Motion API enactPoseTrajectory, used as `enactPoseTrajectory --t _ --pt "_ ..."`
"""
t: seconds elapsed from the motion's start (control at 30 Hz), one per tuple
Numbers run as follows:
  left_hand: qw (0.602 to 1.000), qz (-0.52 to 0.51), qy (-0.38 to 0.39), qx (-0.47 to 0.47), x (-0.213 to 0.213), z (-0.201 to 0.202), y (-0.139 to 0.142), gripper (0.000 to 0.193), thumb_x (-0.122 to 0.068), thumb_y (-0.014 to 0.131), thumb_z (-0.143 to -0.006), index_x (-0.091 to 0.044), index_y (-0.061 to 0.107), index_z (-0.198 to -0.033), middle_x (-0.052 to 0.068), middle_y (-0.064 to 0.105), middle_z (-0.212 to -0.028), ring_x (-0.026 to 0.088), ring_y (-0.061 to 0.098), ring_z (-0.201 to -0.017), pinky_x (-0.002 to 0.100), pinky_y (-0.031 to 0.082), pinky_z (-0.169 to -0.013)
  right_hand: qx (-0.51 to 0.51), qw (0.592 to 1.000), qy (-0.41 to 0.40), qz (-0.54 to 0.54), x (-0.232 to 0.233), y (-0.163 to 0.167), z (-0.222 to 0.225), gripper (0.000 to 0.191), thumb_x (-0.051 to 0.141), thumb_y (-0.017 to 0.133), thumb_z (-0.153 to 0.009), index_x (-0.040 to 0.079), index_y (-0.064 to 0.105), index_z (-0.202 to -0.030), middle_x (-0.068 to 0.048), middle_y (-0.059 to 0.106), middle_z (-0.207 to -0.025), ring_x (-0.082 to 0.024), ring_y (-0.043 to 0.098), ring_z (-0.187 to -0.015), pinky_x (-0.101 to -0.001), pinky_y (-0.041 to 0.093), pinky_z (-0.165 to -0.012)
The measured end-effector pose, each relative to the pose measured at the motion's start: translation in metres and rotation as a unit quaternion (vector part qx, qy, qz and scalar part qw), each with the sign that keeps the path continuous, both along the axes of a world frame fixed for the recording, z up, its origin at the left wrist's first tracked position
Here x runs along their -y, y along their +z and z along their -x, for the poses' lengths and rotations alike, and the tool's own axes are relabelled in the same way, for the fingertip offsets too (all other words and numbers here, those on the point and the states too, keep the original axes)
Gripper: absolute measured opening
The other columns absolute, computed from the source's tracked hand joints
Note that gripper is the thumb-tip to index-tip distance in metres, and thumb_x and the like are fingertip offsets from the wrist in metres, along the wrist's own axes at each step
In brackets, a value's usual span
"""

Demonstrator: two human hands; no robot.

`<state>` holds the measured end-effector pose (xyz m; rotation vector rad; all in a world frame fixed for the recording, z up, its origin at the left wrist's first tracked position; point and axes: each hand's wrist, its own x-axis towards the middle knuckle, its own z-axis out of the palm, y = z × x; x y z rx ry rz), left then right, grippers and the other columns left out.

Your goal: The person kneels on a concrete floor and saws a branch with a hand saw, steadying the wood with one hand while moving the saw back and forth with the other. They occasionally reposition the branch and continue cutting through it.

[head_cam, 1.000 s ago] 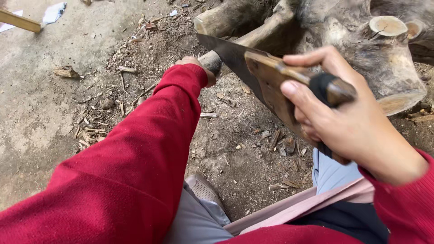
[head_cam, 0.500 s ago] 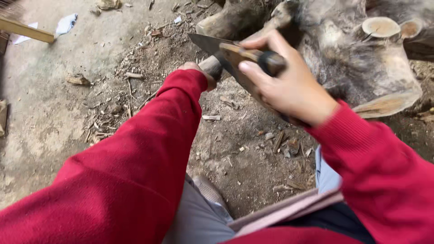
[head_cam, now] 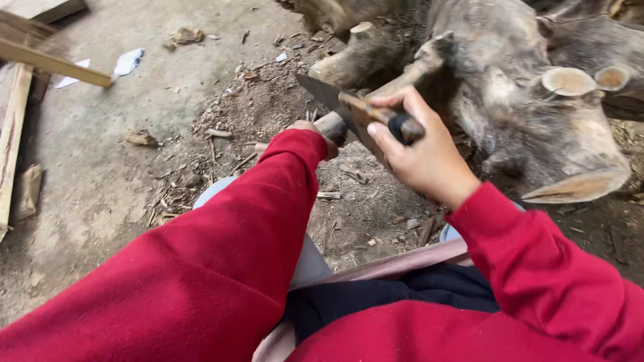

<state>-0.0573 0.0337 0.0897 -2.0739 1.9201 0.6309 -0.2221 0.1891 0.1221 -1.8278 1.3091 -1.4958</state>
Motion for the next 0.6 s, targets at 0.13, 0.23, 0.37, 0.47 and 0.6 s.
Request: enactPoseTrajectory --t 0.13,0.23,0.37,0.47,0.6 --pt "0.999 0.009 -0.007 0.045 -0.006 0.001 0.014 0.073 -0.041 0.081 -0.077 -0.009 0.061 -0.138 0.011 0.063 -0.141 0.027 0.055 -0.136 0.057 0.009 -0.128 -0.014 0.999 0.011 0.034 0.021 -0.006 -0.004 0.025 0.011 0.068 -0.102 0.005 0.055 -0.123 -0.005 0.065 -0.111 -0.010 0.060 -0.097 -0.0288 0.051 -0.085" --pt "0.999 0.014 -0.001 0.033 -0.005 0.003 0.014 0.081 -0.045 0.084 -0.071 -0.010 0.060 -0.140 0.011 0.063 -0.142 0.028 0.056 -0.137 0.061 -0.001 -0.127 0.056 0.994 0.005 -0.092 0.000 0.001 0.001 0.028 0.014 0.068 -0.099 0.008 0.056 -0.125 -0.005 0.061 -0.092 -0.010 0.056 -0.078 -0.0273 0.047 -0.067" --pt "0.999 0.014 -0.026 0.030 0.008 0.001 0.001 0.085 -0.045 0.083 -0.069 -0.006 0.057 -0.141 0.013 0.063 -0.139 0.027 0.060 -0.131 0.052 0.023 -0.123 0.049 0.982 -0.044 -0.179 -0.058 0.018 0.016 0.032 0.016 0.067 -0.094 0.012 0.058 -0.124 0.003 0.059 -0.079 -0.005 0.051 -0.062 -0.0240 0.042 -0.049" --pt "0.997 -0.008 -0.067 0.042 0.024 -0.003 -0.016 0.092 -0.042 0.085 -0.066 0.001 0.054 -0.141 0.018 0.064 -0.135 0.029 0.065 -0.124 0.041 0.052 -0.106 0.111 0.958 -0.065 -0.258 -0.098 0.019 0.030 0.038 0.014 0.070 -0.095 0.015 0.063 -0.133 -0.002 0.055 -0.065 -0.009 0.049 -0.053 -0.0268 0.040 -0.043" --pt "0.994 -0.003 -0.074 0.077 0.037 0.001 -0.038 0.093 -0.042 0.087 -0.064 0.003 0.055 -0.139 0.019 0.065 -0.132 0.027 0.067 -0.118 0.037 0.057 -0.097 0.086 0.970 -0.071 -0.216 -0.094 0.010 0.033 0.033 0.014 0.069 -0.098 0.011 0.062 -0.130 -0.001 0.057 -0.067 -0.008 0.052 -0.055 -0.0261 0.042 -0.045"
